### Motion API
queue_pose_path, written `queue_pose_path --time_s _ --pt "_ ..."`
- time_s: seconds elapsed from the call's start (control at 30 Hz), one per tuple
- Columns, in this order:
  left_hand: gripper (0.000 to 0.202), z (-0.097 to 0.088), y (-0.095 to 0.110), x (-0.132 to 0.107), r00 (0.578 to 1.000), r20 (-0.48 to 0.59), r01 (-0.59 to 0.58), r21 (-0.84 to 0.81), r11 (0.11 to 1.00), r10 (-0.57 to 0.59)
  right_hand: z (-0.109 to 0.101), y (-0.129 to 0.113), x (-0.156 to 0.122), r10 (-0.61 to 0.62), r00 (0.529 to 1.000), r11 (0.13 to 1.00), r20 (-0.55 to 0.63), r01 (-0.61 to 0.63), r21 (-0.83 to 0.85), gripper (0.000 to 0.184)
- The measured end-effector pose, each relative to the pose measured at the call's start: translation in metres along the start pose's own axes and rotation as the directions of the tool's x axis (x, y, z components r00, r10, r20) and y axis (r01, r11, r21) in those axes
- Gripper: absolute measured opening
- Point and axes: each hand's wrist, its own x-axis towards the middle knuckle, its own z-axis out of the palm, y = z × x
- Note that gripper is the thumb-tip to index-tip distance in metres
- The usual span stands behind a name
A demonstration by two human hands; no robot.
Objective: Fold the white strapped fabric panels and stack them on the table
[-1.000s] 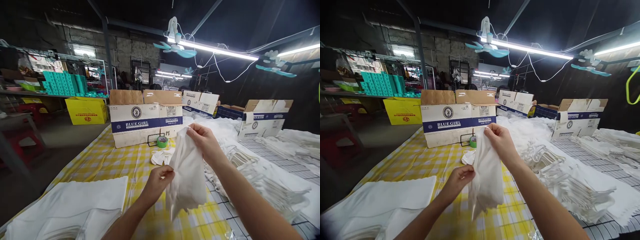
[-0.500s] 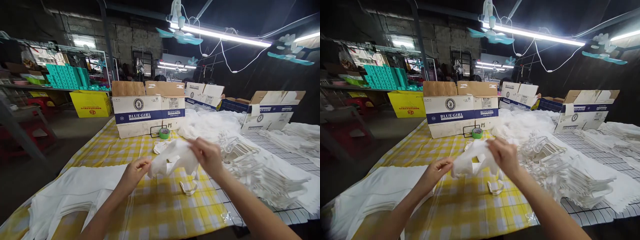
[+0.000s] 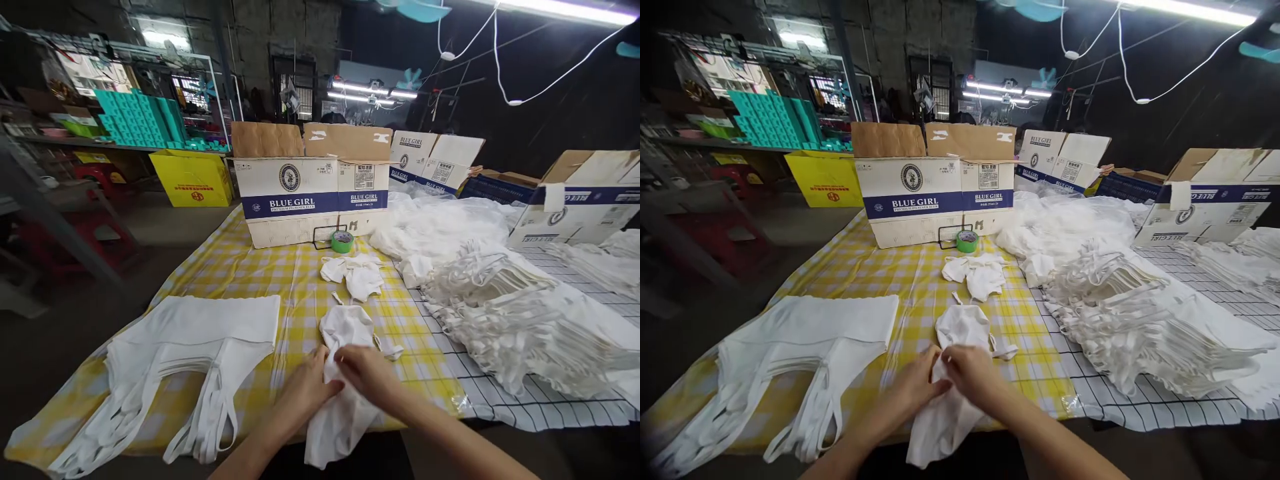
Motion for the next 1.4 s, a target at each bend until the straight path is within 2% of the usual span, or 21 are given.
queue_pose_path --time_s 0.07,0.13,0.2,0.27,0.33,0.4,0.47,0.6,0.67,0.77,0.83,0.9,0.93,0.97,1.03,1.1,1.17,1.3,1.4 --pt "0.029 0.001 0.006 -0.003 0.999 0.029 -0.033 0.013 0.999 0.033 -0.007 0.021 0.021 0.065 0.995 0.991 -0.069 -0.073 -0.114 0.026" --pt "0.027 0.001 0.01 -0.001 1.0 0.019 0.002 0.007 1.0 -0.002 -0.011 0.04 0.038 0.101 0.987 0.962 -0.128 -0.13 -0.241 0.032" --pt "0.03 -0.004 0.011 0.01 0.993 -0.091 0.076 0.025 0.997 -0.074 -0.011 0.053 0.049 0.097 0.98 0.94 -0.175 -0.148 -0.308 0.036" --pt "0.031 -0.011 0.009 0.028 0.959 -0.238 0.174 0.056 0.983 -0.156 -0.008 0.06 0.057 0.055 0.979 0.956 -0.194 -0.108 -0.271 0.039" --pt "0.029 -0.02 0.006 0.048 0.937 -0.277 0.222 0.008 0.975 -0.211 -0.003 0.063 0.063 0.017 0.982 0.978 -0.19 -0.056 -0.202 0.04" --pt "0.024 -0.026 0.002 0.066 0.953 -0.195 0.215 -0.105 0.971 -0.232 0.003 0.066 0.065 0.003 0.986 0.989 -0.168 -0.028 -0.145 0.032" --pt "0.023 -0.03 -0.002 0.077 0.977 -0.088 0.172 -0.215 0.961 -0.195 0.007 0.072 0.064 0.015 0.987 0.993 -0.161 -0.033 -0.111 0.021" --pt "0.025 -0.036 0.002 0.082 0.995 0.049 0.097 -0.389 0.916 -0.084 0.0 0.085 0.053 0.061 0.981 0.998 -0.183 -0.065 -0.019 0.018" --pt "0.027 -0.045 0.014 0.079 0.992 0.127 0.071 -0.575 0.815 0.004 -0.012 0.082 0.048 0.071 0.981 0.997 -0.178 -0.068 0.024 0.019" --pt "0.03 -0.066 0.047 0.073 0.962 0.209 0.096 -0.863 0.496 0.178 -0.038 0.06 0.044 0.071 0.963 0.989 -0.26 -0.034 0.143 0.017" --pt "0.027 -0.083 0.072 0.069 0.954 0.169 0.079 -0.939 0.335 0.249 -0.053 0.035 0.04 0.104 0.91 0.957 -0.401 0.018 0.288 0.019" --pt "0.021 -0.099 0.096 0.065 0.956 0.087 0.013 -0.967 0.253 0.281 -0.061 0.011 0.031 0.196 0.835 0.89 -0.514 0.068 0.451 0.015" --pt "0.018 -0.105 0.105 0.061 0.956 0.044 -0.023 -0.974 0.227 0.29 -0.062 0.0 0.025 0.256 0.807 0.85 -0.532 0.074 0.522 0.014" --pt "0.016 -0.111 0.113 0.058 0.956 0.006 -0.059 -0.976 0.21 0.295 -0.06 -0.009 0.018 0.316 0.796 0.804 -0.517 0.065 0.592 0.016" --pt "0.014 -0.117 0.124 0.049 0.953 -0.048 -0.114 -0.971 0.209 0.298 -0.054 -0.021 0.007 0.385 0.837 0.691 -0.388 0.018 0.722 0.026" --pt "0.015 -0.118 0.13 0.04 0.954 -0.072 -0.143 -0.963 0.23 0.292 -0.05 -0.029 0.001 0.35 0.914 0.573 -0.205 -0.036 0.819 0.041" --pt "0.016 -0.117 0.135 0.031 0.954 -0.095 -0.17 -0.952 0.253 0.285 -0.052 -0.033 0.001 0.277 0.957 0.484 -0.081 -0.066 0.872 0.047" --pt "0.017 -0.115 0.14 0.012 0.943 -0.19 -0.275 -0.908 0.316 0.275 -0.076 -0.04 0.008 0.229 0.973 0.391 0.009 -0.1 0.915 0.031" --pt "0.016 -0.119 0.135 -0.01 0.92 -0.309 -0.384 -0.833 0.399 0.242 -0.103 -0.042 0.009 0.266 0.964 0.367 -0.001 -0.1 0.925 0.023"
